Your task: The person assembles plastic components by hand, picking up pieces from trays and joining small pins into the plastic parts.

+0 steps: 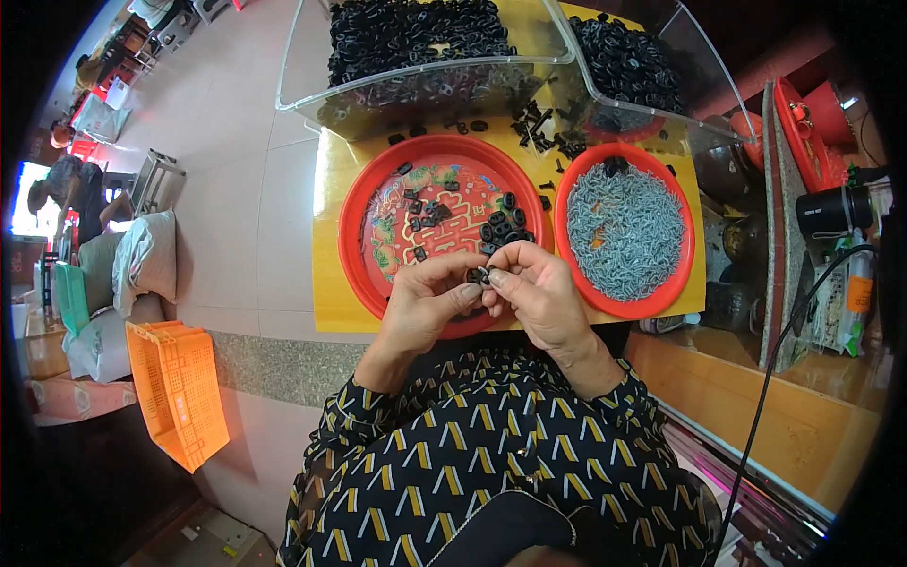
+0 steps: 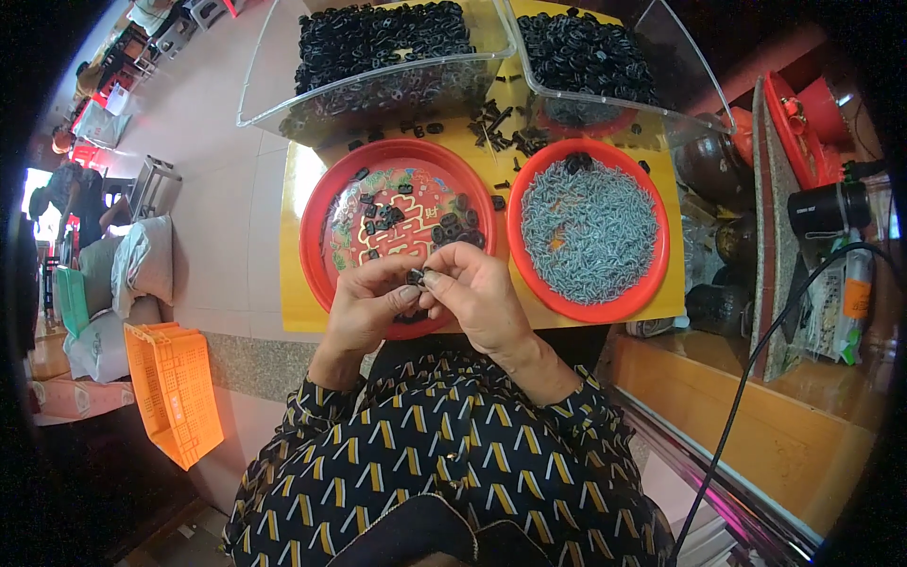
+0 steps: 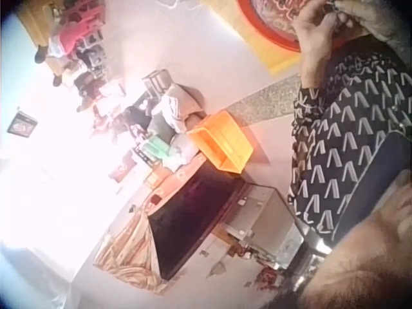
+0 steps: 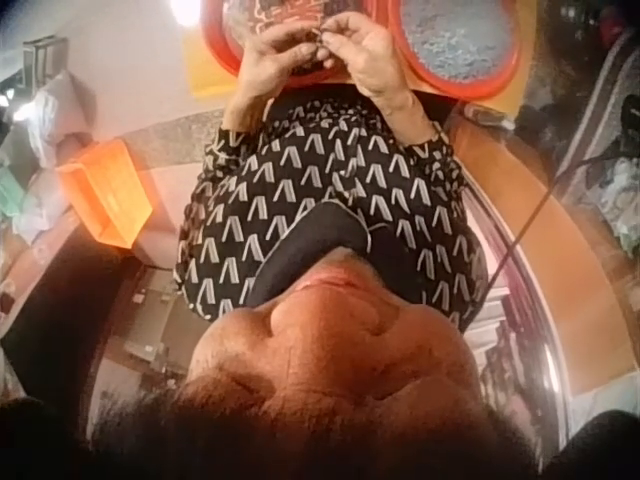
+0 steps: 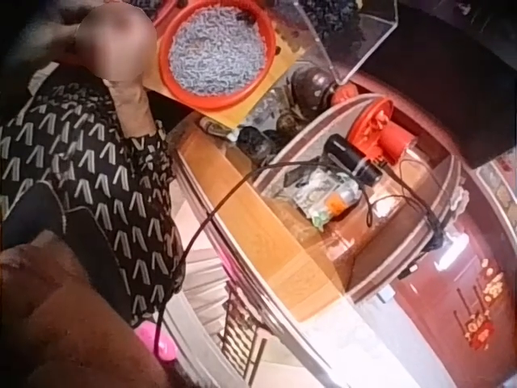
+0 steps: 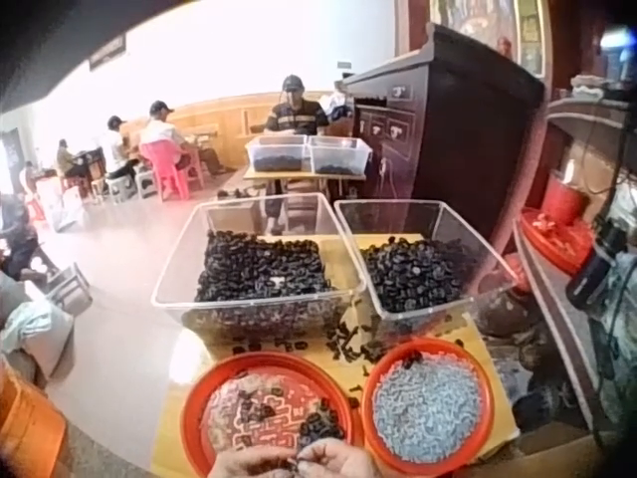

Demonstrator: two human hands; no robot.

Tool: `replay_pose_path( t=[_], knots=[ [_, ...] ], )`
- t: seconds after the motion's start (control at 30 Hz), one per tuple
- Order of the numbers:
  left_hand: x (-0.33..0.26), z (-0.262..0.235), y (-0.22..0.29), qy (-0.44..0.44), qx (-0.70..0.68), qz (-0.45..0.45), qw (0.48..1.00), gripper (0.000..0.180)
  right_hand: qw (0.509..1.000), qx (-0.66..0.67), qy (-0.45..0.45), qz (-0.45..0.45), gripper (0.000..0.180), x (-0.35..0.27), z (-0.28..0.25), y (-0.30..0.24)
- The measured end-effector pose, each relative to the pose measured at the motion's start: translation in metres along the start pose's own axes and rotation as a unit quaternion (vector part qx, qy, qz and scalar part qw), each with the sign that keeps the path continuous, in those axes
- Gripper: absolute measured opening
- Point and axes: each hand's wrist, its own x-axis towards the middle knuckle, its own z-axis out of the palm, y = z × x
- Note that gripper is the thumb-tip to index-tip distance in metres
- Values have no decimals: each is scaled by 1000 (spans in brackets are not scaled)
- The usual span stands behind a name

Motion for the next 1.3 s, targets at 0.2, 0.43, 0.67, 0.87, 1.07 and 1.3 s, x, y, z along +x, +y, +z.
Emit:
replay_pose_path(
  t=[0.2, 0.43, 0.67, 0.87, 1.07, 1.3],
  knots=[
    [1, -11, -3, 24, -37, 7, 999, 26, 999, -26, 18, 8, 8, -2, 4, -6],
    [2, -14, -4, -18, -143, 19, 989, 26, 992, -119, 35, -33, 8, -3, 7, -10],
    [1, -14, -5, -11, -136, 38, 990, 23, 980, -182, 44, -64, 8, -3, 11, -8],
    [-1, -14, -7, -4, -94, 36, 995, 26, 972, -222, 39, -59, 9, -4, 12, -10],
    [-3, -13, -5, 2, -56, 33, 998, 26, 968, -236, 46, -66, 9, -4, 11, -7],
    [-3, -14, -4, -25, -1, 45, 999, 24, 962, -265, 40, -52, 9, -6, 12, -10]
  ],
)
